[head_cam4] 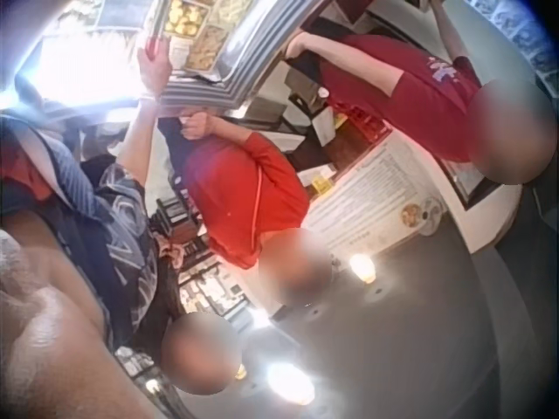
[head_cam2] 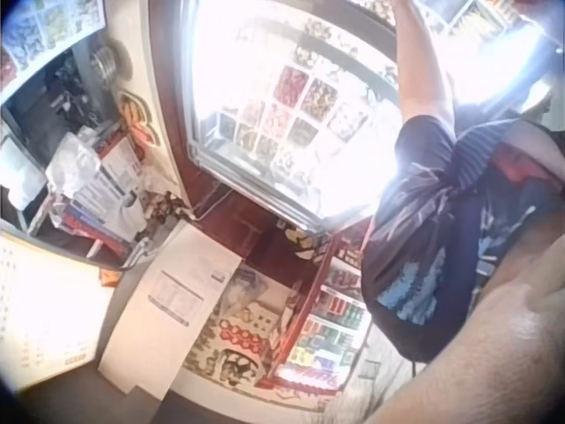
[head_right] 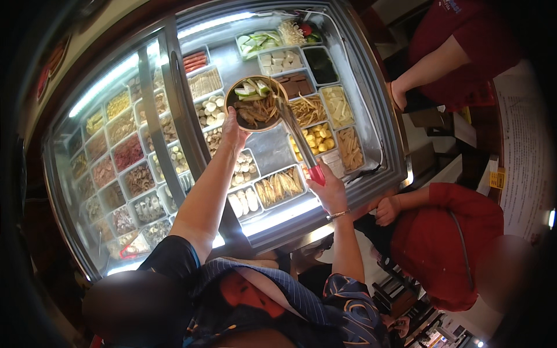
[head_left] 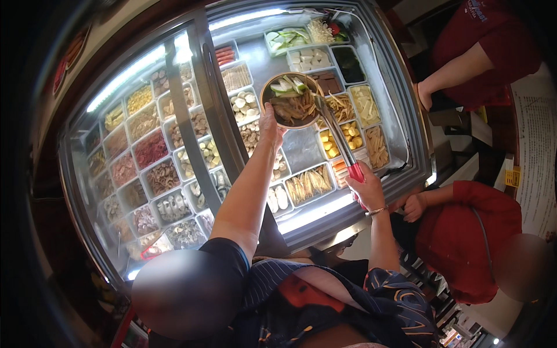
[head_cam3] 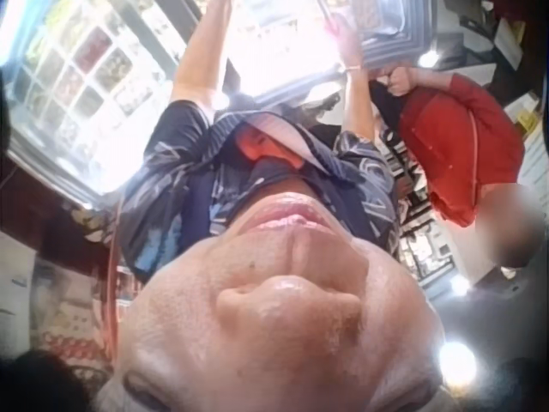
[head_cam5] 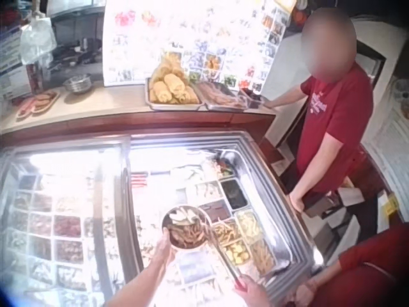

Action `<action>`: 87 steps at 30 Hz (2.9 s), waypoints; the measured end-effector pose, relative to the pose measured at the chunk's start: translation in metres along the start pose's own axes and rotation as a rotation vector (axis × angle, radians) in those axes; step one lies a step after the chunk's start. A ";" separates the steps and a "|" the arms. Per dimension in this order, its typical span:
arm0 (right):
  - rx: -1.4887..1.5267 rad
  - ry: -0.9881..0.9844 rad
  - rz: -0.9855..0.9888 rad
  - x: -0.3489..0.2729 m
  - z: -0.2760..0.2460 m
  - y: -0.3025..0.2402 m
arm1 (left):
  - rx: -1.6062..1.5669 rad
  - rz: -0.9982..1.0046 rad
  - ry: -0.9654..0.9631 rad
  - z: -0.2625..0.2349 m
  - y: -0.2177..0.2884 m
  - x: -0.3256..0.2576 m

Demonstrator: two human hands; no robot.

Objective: The person uses tongs to select various food items from a refrigerated display case and places them into a metal bowl. They handle items such as sausages, vegetables, and meat slices, transferring them from the display trays to the bowl held in their other hand.

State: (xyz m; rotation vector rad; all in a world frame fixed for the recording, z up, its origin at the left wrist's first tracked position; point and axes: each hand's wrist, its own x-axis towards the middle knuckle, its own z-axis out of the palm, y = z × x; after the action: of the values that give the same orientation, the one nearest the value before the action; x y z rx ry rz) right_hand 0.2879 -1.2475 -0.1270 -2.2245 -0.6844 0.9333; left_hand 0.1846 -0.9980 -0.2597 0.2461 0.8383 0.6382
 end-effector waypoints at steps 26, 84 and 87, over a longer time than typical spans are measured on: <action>-0.459 0.130 -0.493 -0.158 0.030 -0.106 | -0.083 0.345 -0.096 -0.038 0.115 -0.190; -0.677 0.298 0.287 0.143 0.100 0.044 | -0.004 0.461 0.216 -0.230 0.196 -0.370; -0.646 0.289 0.384 0.126 0.082 0.060 | -0.047 0.450 0.190 -0.222 0.194 -0.361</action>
State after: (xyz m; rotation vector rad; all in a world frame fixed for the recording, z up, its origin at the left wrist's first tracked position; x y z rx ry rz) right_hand 0.3161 -1.1762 -0.2698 -3.0677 -0.4694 0.5796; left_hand -0.2455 -1.0757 -0.0975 0.3390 0.9574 1.1143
